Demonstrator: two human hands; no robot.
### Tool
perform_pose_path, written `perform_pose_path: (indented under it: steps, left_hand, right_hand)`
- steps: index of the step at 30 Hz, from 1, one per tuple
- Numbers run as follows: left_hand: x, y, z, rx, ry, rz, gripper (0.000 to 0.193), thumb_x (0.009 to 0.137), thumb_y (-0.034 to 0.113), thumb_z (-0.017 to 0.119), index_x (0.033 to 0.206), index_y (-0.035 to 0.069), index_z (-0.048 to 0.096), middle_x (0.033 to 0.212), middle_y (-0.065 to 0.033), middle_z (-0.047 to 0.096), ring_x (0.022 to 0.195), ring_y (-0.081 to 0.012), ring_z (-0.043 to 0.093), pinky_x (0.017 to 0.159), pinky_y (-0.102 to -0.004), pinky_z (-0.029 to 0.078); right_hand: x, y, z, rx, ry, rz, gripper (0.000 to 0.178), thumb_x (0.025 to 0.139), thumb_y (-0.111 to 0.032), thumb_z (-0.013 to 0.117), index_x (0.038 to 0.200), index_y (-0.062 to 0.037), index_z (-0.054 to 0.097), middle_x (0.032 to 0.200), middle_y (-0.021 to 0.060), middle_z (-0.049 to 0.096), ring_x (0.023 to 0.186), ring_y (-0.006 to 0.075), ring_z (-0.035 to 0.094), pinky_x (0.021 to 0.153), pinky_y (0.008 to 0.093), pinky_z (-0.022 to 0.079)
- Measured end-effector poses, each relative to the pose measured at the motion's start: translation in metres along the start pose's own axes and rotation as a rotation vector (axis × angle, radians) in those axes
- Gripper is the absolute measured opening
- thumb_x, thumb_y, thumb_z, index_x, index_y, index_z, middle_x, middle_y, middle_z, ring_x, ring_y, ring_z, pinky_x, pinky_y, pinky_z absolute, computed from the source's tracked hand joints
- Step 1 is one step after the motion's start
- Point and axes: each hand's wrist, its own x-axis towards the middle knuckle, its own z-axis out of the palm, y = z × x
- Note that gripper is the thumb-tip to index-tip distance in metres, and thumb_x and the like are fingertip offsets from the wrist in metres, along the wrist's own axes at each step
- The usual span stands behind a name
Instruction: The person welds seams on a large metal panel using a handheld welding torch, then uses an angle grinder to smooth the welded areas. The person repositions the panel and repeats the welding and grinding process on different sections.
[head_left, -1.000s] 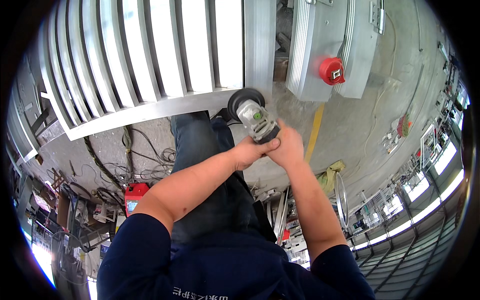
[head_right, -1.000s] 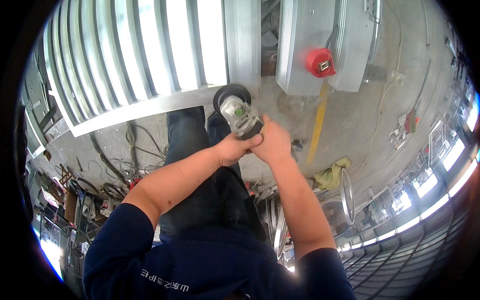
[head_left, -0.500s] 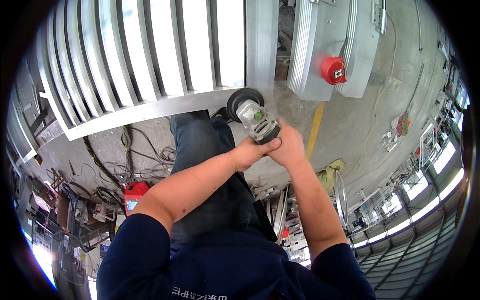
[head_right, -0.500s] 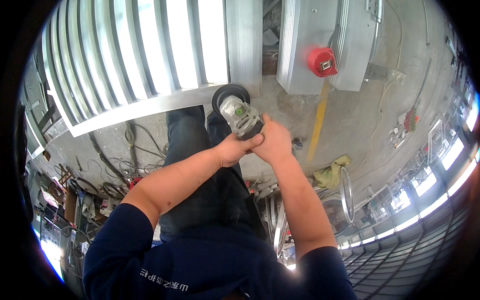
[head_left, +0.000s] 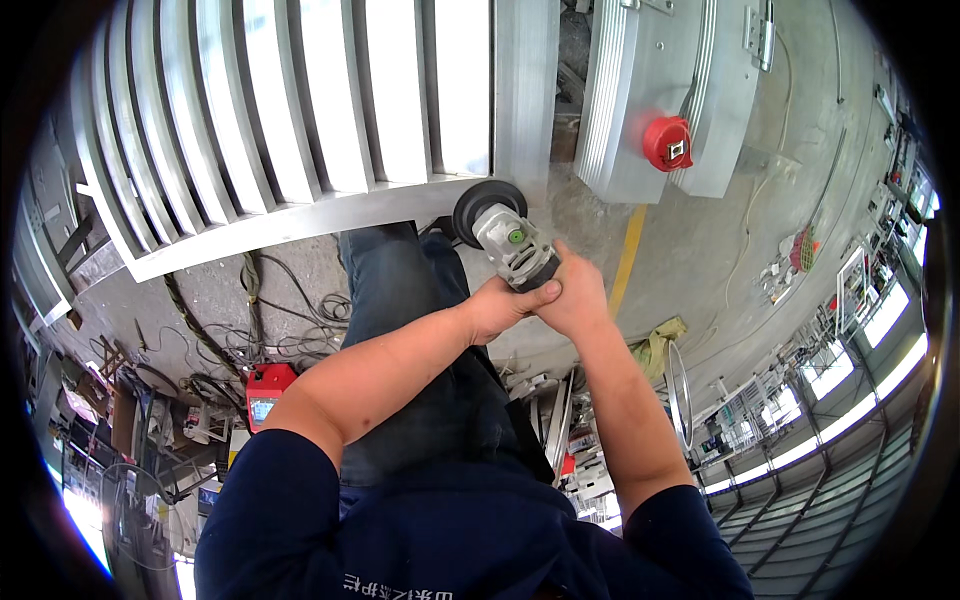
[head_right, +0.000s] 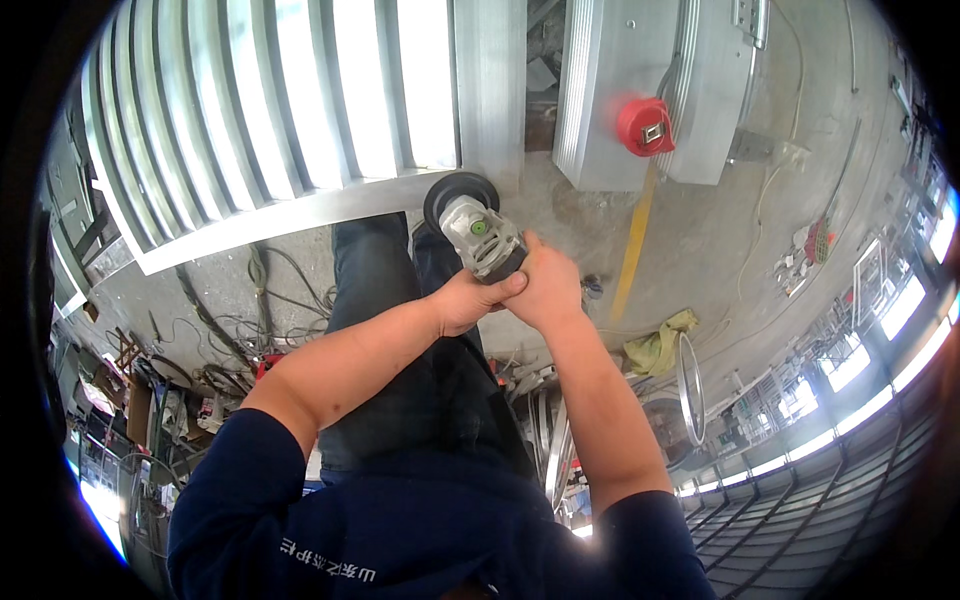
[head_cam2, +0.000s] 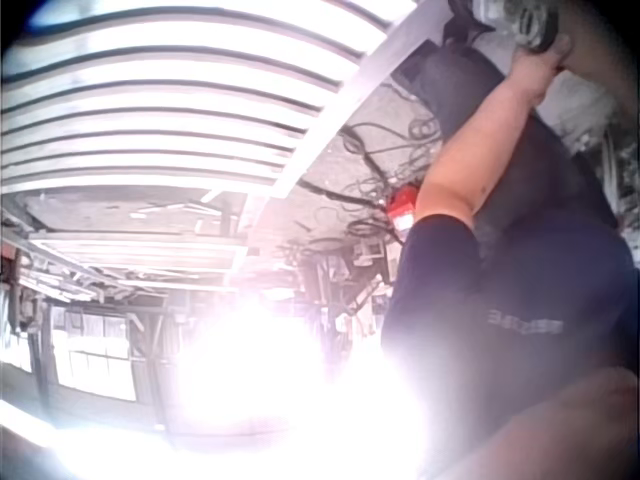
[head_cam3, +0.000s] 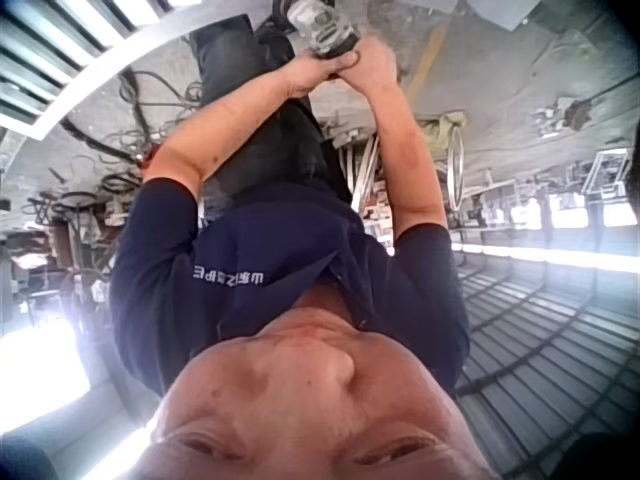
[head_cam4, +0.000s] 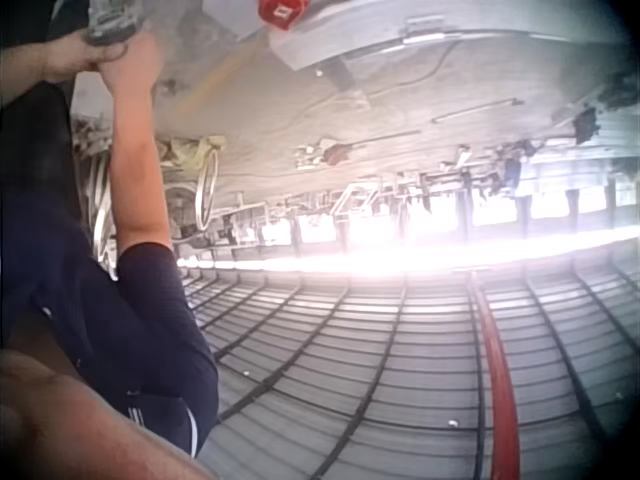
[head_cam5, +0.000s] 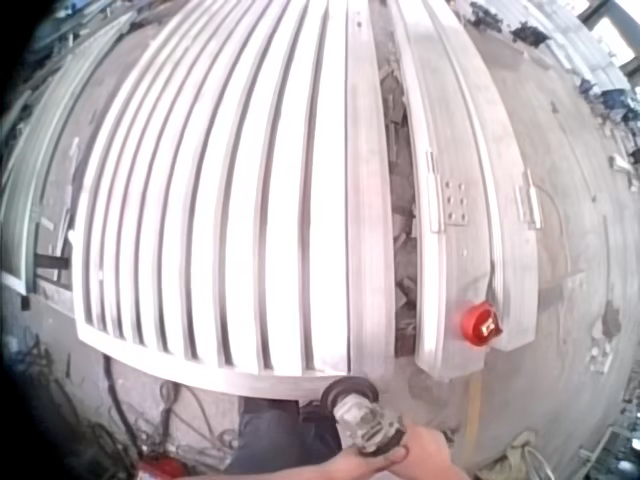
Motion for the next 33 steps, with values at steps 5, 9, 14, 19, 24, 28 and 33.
perform_pose_path:
  steps: [5,9,14,19,24,28,33]
  left_hand:
    - [0.007,-0.001,-0.008,0.010,-0.025,-0.029,0.070,0.080,0.047,0.079,0.133,0.013,0.050,0.123,-0.0001,0.058,0.109,-0.0141,0.052,0.091,-0.0326,0.043]
    - [-0.005,-0.010,0.002,-0.031,0.013,-0.035,0.070,0.079,0.048,0.080,0.133,0.013,0.051,0.123,0.0001,0.058,0.110,-0.0141,0.052,0.091,-0.0325,0.043]
    - [0.006,-0.019,-0.011,-0.015,-0.035,-0.018,0.067,0.079,0.047,0.080,0.131,0.014,0.052,0.119,0.0020,0.058,0.106,-0.0128,0.052,0.086,-0.0312,0.044]
    - [-0.003,-0.021,-0.006,0.025,0.020,-0.043,0.063,0.080,0.045,0.080,0.128,0.013,0.053,0.117,0.0018,0.059,0.104,-0.0129,0.053,0.087,-0.0319,0.044]
    - [-0.001,-0.025,-0.011,0.026,-0.014,-0.064,0.070,0.081,0.045,0.079,0.135,0.014,0.048,0.127,-0.0004,0.055,0.117,-0.0164,0.051,0.097,-0.0368,0.043]
    - [0.000,-0.024,-0.014,0.027,-0.022,-0.061,0.070,0.081,0.047,0.078,0.134,0.014,0.049,0.128,-0.0003,0.055,0.118,-0.0168,0.050,0.097,-0.0369,0.043]
    - [-0.007,-0.025,-0.006,0.006,-0.003,-0.021,0.063,0.081,0.047,0.078,0.128,0.013,0.053,0.116,0.0021,0.057,0.102,-0.0119,0.051,0.083,-0.0314,0.043]
  right_hand:
    - [0.002,-0.002,-0.002,-0.043,0.011,0.008,0.048,0.061,-0.026,0.076,0.097,-0.0017,0.054,0.087,0.0236,0.066,0.087,0.0426,0.065,0.074,0.0479,0.052]
    - [-0.006,0.003,0.003,-0.035,-0.033,-0.004,0.051,0.060,-0.026,0.077,0.098,-0.0013,0.054,0.089,0.0238,0.066,0.088,0.0418,0.065,0.074,0.0473,0.053]
    - [-0.003,0.006,0.007,-0.083,0.003,-0.026,0.049,0.063,-0.027,0.075,0.099,-0.0007,0.053,0.089,0.0230,0.066,0.087,0.0417,0.065,0.075,0.0471,0.053]
    - [-0.011,0.005,0.009,-0.035,-0.051,0.012,0.046,0.065,-0.026,0.072,0.100,-0.0012,0.054,0.088,0.0221,0.066,0.087,0.0416,0.065,0.074,0.0476,0.053]
    - [-0.011,0.009,0.012,-0.025,-0.030,-0.029,0.045,0.065,-0.025,0.072,0.099,-0.0008,0.053,0.088,0.0225,0.066,0.086,0.0419,0.065,0.073,0.0475,0.053]
    - [-0.010,0.005,0.011,-0.057,-0.039,0.006,0.045,0.064,-0.024,0.073,0.098,-0.0003,0.054,0.088,0.0230,0.066,0.085,0.0417,0.065,0.072,0.0469,0.053]
    - [-0.015,0.010,0.018,-0.034,0.000,-0.042,0.048,0.061,-0.023,0.076,0.097,-0.0004,0.053,0.088,0.0232,0.066,0.085,0.0413,0.065,0.072,0.0467,0.053]
